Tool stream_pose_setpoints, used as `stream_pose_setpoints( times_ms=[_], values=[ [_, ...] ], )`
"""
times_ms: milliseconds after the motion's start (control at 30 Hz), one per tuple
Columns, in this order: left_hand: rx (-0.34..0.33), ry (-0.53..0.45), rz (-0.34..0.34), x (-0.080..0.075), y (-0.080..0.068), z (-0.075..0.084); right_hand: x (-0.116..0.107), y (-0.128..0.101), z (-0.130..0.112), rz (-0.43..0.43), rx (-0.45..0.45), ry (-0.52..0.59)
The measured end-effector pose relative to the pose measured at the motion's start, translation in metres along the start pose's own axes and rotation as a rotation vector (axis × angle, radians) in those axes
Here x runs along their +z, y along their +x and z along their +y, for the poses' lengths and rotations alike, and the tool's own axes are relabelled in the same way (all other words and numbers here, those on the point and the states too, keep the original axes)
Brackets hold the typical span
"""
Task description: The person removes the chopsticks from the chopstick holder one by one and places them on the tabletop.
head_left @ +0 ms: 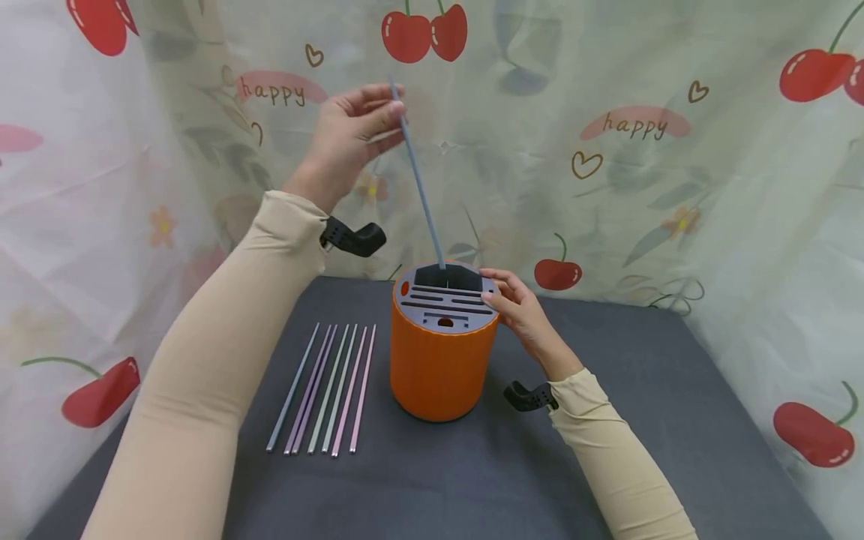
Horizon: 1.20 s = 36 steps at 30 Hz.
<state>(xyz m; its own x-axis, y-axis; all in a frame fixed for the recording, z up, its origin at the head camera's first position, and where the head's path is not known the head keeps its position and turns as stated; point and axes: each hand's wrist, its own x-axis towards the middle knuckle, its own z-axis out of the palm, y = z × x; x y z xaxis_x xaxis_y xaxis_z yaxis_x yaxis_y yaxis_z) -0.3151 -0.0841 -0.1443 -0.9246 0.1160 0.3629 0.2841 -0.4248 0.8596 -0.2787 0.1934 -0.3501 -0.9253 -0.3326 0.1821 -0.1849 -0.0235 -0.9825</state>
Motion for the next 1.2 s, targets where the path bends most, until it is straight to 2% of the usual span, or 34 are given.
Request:
stream_pose_setpoints(
  times_ms=[100,167,267,333,433,500,600,667,733,833,933,1067,1200],
  values=[
    [0.067,-0.14,0.099,-0.019,-0.004,0.022,-0.001,0.0,0.001,-0.004,-0.002,-0.003],
    [0.072,-0.197,0.156,-0.036,-0.008,0.032,-0.001,0.0,0.001,-0.005,-0.001,-0.004],
    [0.014,-0.206,0.23,-0.065,-0.015,0.035,-0.001,-0.001,0.001,0.0,0.002,-0.004],
    [-0.048,-0.137,0.262,-0.087,-0.021,0.027,0.0,-0.001,0.0,0.003,0.005,-0.004],
    [-0.15,0.029,0.272,-0.122,-0.034,0.0,-0.001,-0.001,0.001,0.007,0.009,-0.006],
    [-0.207,0.192,0.25,-0.146,-0.043,-0.025,-0.001,0.0,0.001,0.006,0.008,-0.01],
    [-0.285,0.386,0.204,-0.181,-0.058,-0.065,0.0,0.0,0.002,0.003,0.011,-0.012],
    [-0.332,0.508,0.186,-0.201,-0.069,-0.09,0.0,0.001,0.003,0.0,0.012,-0.015],
    [-0.386,0.59,0.182,-0.217,-0.079,-0.113,0.001,0.001,0.003,-0.003,0.014,-0.016],
    [-0.448,0.716,0.176,-0.233,-0.094,-0.139,0.001,0.0,0.003,-0.006,0.006,-0.018],
    [-0.503,0.808,0.17,-0.243,-0.104,-0.158,0.0,0.0,0.003,-0.01,-0.011,-0.016],
    [-0.567,0.879,0.178,-0.248,-0.114,-0.174,0.0,0.0,0.003,-0.012,-0.034,-0.01],
    [-0.618,0.913,0.213,-0.249,-0.117,-0.187,0.0,0.0,0.001,-0.003,-0.016,-0.007]
  ],
)
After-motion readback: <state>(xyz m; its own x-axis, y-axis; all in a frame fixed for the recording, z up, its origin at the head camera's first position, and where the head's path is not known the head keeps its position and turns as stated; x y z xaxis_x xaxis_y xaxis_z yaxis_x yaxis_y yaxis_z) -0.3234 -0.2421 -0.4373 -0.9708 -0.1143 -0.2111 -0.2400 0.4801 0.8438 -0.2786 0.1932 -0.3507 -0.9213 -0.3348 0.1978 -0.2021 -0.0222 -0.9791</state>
